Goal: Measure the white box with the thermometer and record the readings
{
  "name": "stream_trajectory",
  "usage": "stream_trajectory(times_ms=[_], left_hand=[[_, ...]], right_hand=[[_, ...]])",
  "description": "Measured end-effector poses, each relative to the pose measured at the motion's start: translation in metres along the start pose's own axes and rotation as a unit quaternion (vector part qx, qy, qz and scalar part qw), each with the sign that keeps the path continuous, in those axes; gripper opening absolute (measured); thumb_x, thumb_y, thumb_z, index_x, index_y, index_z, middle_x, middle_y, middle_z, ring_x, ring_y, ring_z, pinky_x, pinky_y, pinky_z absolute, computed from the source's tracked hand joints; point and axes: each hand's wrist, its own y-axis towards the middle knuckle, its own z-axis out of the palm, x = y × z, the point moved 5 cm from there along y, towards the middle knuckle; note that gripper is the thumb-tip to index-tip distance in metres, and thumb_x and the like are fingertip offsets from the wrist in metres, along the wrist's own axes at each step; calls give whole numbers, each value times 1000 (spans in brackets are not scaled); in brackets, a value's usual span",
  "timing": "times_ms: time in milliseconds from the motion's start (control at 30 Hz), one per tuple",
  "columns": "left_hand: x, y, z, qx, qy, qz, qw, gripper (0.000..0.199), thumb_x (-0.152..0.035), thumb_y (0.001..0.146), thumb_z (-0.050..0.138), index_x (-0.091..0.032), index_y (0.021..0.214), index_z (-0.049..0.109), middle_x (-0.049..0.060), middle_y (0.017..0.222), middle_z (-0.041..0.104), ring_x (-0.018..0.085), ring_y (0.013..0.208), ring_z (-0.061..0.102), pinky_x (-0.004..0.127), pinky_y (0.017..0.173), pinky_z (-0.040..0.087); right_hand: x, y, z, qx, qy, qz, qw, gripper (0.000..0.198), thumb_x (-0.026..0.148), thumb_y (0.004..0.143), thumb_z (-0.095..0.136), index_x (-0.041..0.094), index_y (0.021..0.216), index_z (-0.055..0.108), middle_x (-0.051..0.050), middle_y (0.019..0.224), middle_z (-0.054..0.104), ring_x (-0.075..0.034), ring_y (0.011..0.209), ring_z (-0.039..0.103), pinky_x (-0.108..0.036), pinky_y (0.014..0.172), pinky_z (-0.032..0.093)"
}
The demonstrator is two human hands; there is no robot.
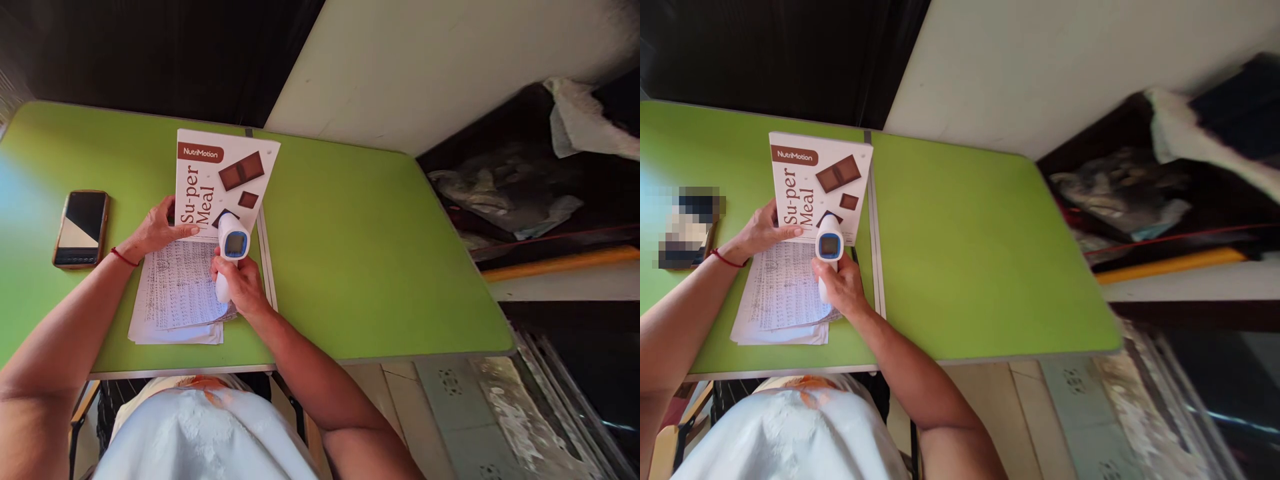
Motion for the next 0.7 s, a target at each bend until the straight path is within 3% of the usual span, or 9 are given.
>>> stream_trajectory(times_ms=[367,567,700], left_hand=[[-2,-2,-2,-23,41,7,999,73,-74,75,86,-20,121,67,12,114,76,35,109,73,51,94,60],[1,1,-6,-69,140,11,988,67,-75,73,87,-21,111,74,11,105,70,33,97,70,51,86,60],[-1,0,-7,-71,134,-6,988,63,-74,75,85,-21,106,73,10,98,68,31,88,69,49,80,59]], right_hand=[[-4,2,-4,-7,8,9,1000,28,49,73,73,26,78,57,5,62,55,-14,58,52,-32,59,43],[0,2,-4,6,30,0,1000,28,48,73,75,26,77,58,5,62,55,-14,57,52,-32,59,43],[9,2,-8,24,24,1,999,34,56,72,75,26,79,59,5,63,55,-14,57,51,-32,58,45]])
